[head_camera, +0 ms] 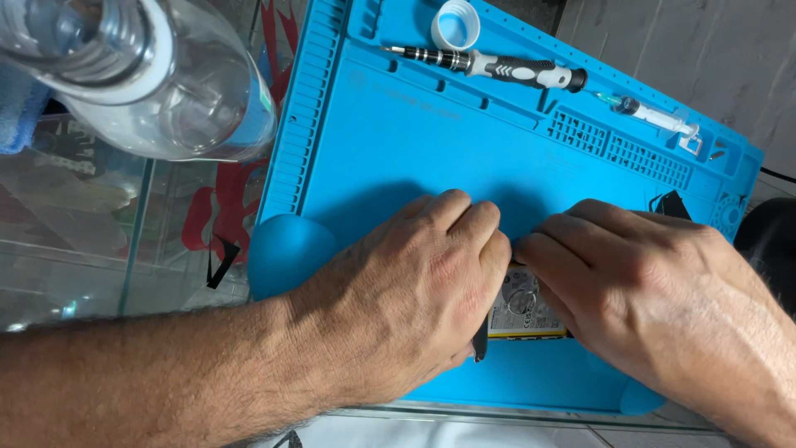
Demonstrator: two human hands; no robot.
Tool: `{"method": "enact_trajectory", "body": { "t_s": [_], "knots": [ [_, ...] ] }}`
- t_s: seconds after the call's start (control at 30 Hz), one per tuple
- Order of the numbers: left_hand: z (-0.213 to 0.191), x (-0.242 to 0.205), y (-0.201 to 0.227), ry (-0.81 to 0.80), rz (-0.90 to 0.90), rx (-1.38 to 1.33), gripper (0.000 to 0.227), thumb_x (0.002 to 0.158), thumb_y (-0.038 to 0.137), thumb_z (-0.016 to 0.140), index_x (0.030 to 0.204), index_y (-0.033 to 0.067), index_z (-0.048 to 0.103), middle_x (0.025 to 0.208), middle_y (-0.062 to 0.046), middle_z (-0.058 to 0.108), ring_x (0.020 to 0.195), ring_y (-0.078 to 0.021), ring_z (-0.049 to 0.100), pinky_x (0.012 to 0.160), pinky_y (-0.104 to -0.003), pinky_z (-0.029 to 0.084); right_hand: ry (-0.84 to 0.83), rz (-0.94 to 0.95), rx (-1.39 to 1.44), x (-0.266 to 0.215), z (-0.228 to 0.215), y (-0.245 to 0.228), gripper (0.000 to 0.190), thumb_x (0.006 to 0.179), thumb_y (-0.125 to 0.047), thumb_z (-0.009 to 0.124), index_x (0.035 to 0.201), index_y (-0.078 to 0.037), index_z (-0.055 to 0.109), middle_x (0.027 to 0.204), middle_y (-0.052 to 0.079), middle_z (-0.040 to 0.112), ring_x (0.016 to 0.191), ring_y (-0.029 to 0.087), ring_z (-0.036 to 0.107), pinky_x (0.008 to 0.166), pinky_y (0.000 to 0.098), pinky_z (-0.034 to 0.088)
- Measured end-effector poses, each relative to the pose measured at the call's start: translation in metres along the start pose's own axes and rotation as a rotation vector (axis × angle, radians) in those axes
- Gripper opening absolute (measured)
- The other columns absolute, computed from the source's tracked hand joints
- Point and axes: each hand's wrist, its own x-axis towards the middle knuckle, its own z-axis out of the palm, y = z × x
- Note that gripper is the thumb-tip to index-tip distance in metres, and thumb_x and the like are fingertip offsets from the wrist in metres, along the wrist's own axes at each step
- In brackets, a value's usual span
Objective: The person removes a black adhesive strip from a smartphone battery, then uses a metal spudger to pry and lift the battery from the phone chassis. The person continues to peel away adhesive and lift the battery until it is fully detached from the device.
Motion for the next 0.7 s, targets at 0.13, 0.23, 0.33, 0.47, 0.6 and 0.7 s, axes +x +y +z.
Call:
{"method": "enact_trajectory", "body": {
  "t_s": [0.13,0.23,0.33,0.47,0.6,0.7],
  "knots": [
    [-0.003,0.0,-0.001,-0.025,0.029,0.042,0.074,0.092,0.083,0.081,0.104,0.0114,0.064,0.092,-0.003,0.055,0.089,-0.0229,0.049,0.076,-0.042,0.045,0.021,-0.134,-0.03,0.0,0.005,0.006,0.042,0.091,-0.03,0.08,0.131,-0.019,0.072,0.121,0.006,0.077,0.109,0.035,0.077,0.08,0.0504,0.072],
    [-0.001,0.0,-0.001,-0.051,0.076,0.116,0.074,0.097,0.083,0.076,0.104,0.011,0.065,0.09,-0.002,0.054,0.088,-0.0224,0.048,0.074,-0.041,0.045,0.111,-0.16,0.15,0.009,0.002,0.009,0.028,0.099,-0.029,0.075,0.125,-0.018,0.075,0.116,0.008,0.079,0.099,0.034,0.076,0.077,0.0493,0.068],
    [-0.002,0.0,-0.001,-0.043,0.067,0.085,0.065,0.097,0.077,0.076,0.102,0.013,0.066,0.092,-0.001,0.058,0.092,-0.0242,0.052,0.076,-0.043,0.045,0.26,-0.171,0.331,0.004,0.022,0.019,0.031,0.097,-0.022,0.08,0.126,-0.011,0.078,0.122,0.01,0.081,0.112,0.034,0.078,0.096,0.0486,0.066],
    [-0.002,-0.002,-0.002,-0.017,0.062,0.064,0.063,0.094,0.075,0.079,0.1,0.0143,0.066,0.092,-0.001,0.056,0.093,-0.0251,0.051,0.075,-0.043,0.045,0.393,-0.187,0.41,0.006,0.031,0.012,0.024,0.1,-0.014,0.078,0.122,-0.006,0.077,0.119,0.012,0.081,0.111,0.033,0.079,0.104,0.0513,0.067],
    [-0.003,0.0,-0.002,-0.035,0.081,0.104,0.07,0.095,0.082,0.077,0.101,0.0135,0.065,0.091,-0.001,0.057,0.091,-0.0238,0.051,0.077,-0.043,0.045,0.456,-0.168,0.534,0.009,0.032,0.007,0.014,0.104,-0.011,0.069,0.113,-0.002,0.075,0.111,0.016,0.078,0.096,0.034,0.076,0.089,0.0448,0.064],
    [-0.002,0.001,-0.003,-0.045,0.08,0.093,0.072,0.094,0.083,0.078,0.102,0.0128,0.066,0.092,-0.001,0.057,0.09,-0.023,0.051,0.077,-0.042,0.047,0.475,-0.148,0.57,0.01,0.035,0.005,0.012,0.106,-0.008,0.065,0.11,-0.002,0.073,0.107,0.016,0.077,0.092,0.033,0.073,0.086,0.0446,0.061]
  ]
}}
